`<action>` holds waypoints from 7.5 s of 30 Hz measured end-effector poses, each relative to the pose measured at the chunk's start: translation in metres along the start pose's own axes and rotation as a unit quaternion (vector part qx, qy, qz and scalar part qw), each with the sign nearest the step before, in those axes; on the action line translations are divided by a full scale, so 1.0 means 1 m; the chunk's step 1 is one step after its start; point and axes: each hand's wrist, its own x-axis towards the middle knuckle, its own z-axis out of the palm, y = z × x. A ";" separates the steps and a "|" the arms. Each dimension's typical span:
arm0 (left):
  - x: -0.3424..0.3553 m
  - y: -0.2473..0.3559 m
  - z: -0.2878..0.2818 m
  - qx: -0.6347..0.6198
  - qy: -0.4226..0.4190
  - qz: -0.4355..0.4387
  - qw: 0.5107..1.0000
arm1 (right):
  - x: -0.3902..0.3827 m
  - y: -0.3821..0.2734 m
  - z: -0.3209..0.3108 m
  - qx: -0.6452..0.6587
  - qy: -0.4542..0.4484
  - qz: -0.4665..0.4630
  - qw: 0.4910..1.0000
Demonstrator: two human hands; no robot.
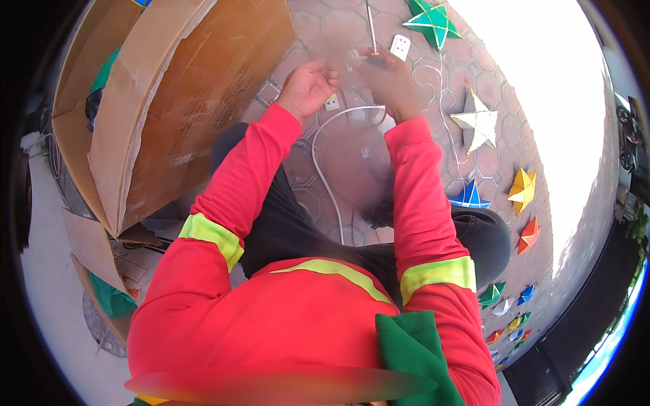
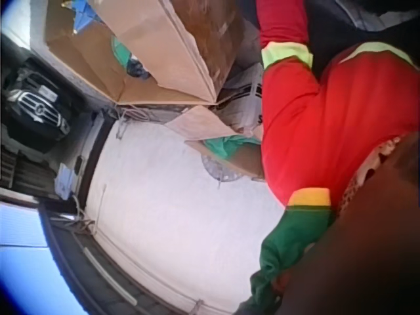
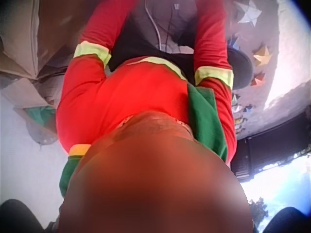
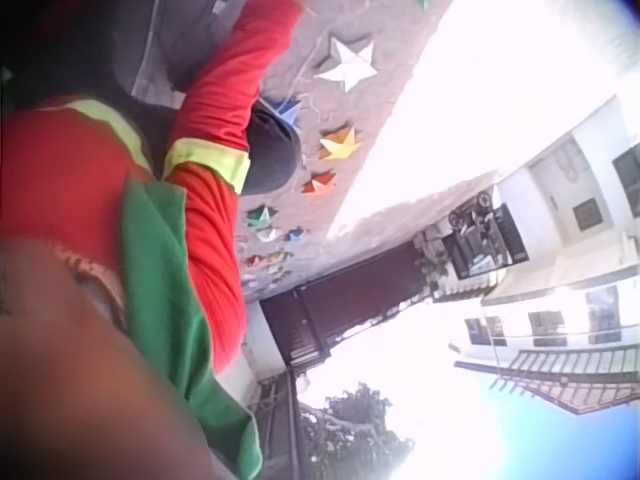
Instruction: The person sits on a tiled floor and uses a screwdriver to open and adjust a small white electrical component. They handle wires, electrical tape, and a power strip, occasionally picking up and setting down tools while working on the device.
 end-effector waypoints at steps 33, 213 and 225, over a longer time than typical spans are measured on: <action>-0.019 0.043 0.019 0.004 -0.343 0.045 0.938 | -0.099 -0.146 -0.035 -0.288 -0.132 -0.026 0.948; -0.050 0.026 0.056 0.648 -0.123 0.376 0.651 | -0.123 -0.168 -0.070 -0.498 -0.146 -0.190 0.833; -0.050 0.029 0.058 0.629 -0.125 0.379 0.667 | -0.123 -0.175 -0.074 -0.376 -0.169 -0.169 0.895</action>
